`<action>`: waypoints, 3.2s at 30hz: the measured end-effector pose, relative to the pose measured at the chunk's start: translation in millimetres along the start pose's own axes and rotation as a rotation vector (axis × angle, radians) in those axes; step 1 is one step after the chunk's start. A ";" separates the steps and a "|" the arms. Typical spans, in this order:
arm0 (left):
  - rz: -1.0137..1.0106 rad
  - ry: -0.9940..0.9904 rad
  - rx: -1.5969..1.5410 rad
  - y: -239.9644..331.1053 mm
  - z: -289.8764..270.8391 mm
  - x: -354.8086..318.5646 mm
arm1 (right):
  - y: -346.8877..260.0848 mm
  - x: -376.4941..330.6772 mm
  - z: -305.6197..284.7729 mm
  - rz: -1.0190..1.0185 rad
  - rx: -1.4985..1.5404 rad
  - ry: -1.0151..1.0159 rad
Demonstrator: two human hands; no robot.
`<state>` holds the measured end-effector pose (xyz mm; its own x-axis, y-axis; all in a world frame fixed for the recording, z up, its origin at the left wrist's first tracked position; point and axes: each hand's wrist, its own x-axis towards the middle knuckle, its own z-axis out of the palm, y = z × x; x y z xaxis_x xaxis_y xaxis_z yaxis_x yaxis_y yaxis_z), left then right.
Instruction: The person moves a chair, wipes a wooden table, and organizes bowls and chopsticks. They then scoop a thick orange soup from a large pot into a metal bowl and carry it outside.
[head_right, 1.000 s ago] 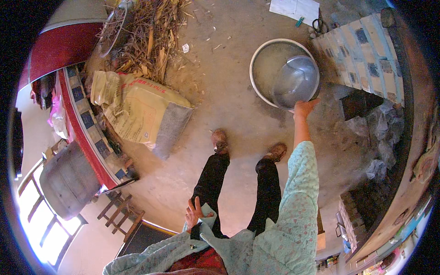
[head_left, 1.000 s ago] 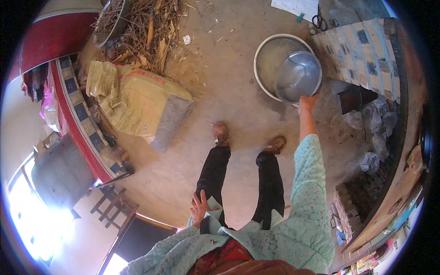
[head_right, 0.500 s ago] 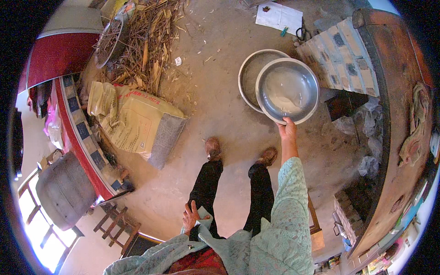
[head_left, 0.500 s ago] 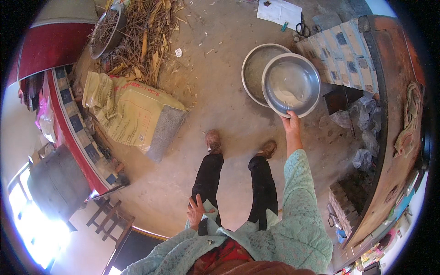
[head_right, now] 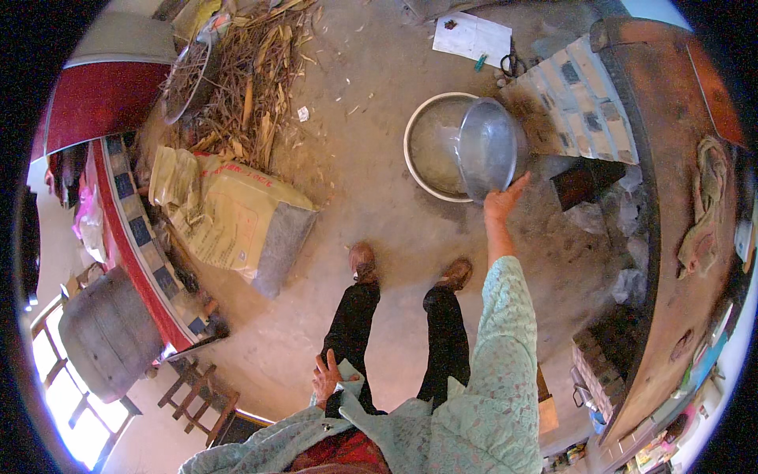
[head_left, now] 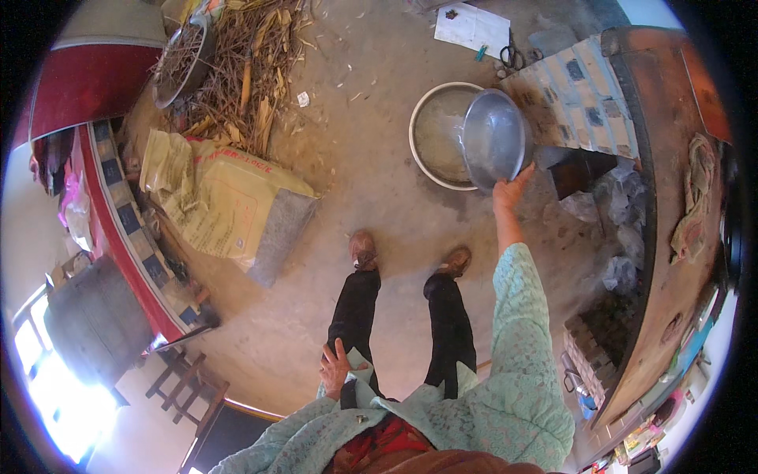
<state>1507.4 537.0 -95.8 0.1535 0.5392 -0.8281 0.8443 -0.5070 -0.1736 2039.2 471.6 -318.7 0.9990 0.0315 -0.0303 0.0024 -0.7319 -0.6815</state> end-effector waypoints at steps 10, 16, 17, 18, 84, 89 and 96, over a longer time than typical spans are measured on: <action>-0.052 -0.007 -0.055 6.6 -20.0 10.0 | -126.8 10.0 -74.9 -0.320 -0.253 -0.081; 0.007 -0.038 -0.145 10.8 -59.4 0.2 | -189.7 -12.1 -133.7 -0.297 -0.455 -0.223; 0.031 -0.034 -0.169 11.0 -67.1 -0.3 | -199.2 -20.3 -144.5 -0.232 -0.421 -0.201; 0.053 -0.031 -0.191 10.5 -74.5 -0.8 | -205.3 -28.2 -155.1 -0.166 -0.386 -0.182; 0.226 0.058 -0.718 116.1 -166.7 -2.0 | -157.7 203.5 -411.8 0.088 -0.431 -0.069; 0.250 0.079 -0.860 81.3 -134.1 8.6 | -170.1 229.2 -356.9 -0.020 -0.526 -0.133; 0.070 -0.023 -0.917 61.9 -133.2 -15.4 | -220.3 249.5 -306.9 -0.513 -0.588 -0.313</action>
<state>1625.7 586.9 -22.7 0.2174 0.5086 -0.8331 0.9117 0.1991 0.3594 2301.3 431.8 48.3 0.8099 0.5810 -0.0813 0.5620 -0.8081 -0.1764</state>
